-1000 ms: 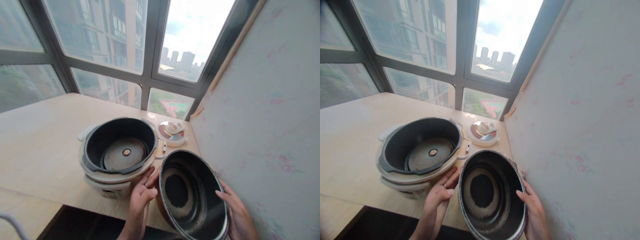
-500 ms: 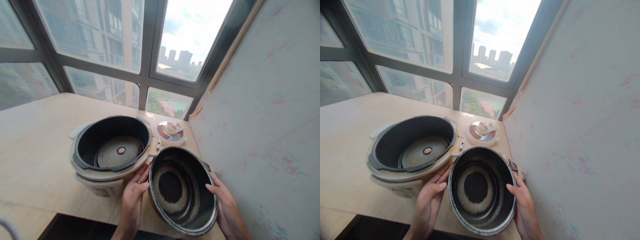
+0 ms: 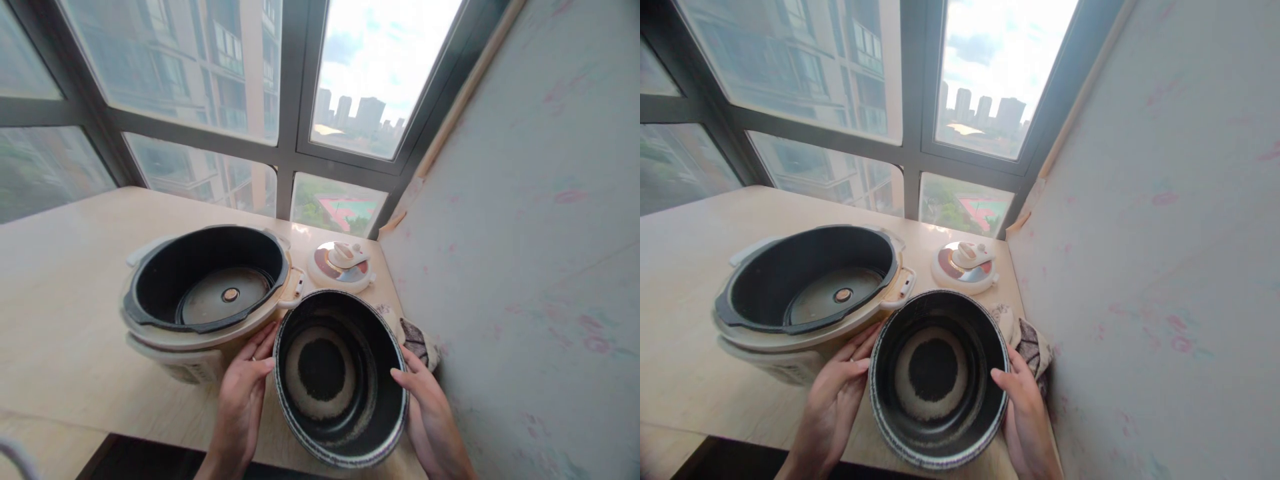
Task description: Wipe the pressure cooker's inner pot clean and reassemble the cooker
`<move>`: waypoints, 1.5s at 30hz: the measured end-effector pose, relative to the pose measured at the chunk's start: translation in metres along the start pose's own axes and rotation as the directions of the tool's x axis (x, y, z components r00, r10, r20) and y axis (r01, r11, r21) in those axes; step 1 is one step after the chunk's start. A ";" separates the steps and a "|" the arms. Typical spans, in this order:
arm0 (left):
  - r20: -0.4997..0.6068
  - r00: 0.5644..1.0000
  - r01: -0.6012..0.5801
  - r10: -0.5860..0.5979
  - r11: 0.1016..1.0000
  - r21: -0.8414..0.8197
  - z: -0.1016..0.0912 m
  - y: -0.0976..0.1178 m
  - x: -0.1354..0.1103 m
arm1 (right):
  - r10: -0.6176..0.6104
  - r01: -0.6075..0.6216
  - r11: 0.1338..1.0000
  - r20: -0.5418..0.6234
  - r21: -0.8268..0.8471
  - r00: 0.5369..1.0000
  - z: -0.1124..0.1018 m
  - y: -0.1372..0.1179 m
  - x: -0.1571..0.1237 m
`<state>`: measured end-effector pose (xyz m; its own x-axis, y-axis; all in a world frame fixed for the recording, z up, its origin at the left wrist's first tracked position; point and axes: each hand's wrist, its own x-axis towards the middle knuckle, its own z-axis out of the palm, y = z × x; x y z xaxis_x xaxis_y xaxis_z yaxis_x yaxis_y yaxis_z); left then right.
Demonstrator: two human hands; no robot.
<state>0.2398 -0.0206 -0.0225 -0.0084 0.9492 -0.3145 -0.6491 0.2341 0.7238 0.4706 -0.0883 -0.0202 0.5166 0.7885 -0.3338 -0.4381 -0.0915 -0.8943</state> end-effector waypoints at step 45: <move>-0.032 0.971 -0.214 0.236 0.925 0.314 -0.021 -0.063 0.018 | -0.500 0.362 0.722 -0.083 -0.590 0.862 -0.064 0.014 0.074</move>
<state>0.2645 -0.0224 -0.0868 -0.1855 0.9704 -0.1546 -0.3602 0.0792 0.9295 0.5497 -0.0699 -0.0761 0.7253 0.6751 0.1347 0.3049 -0.1396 -0.9421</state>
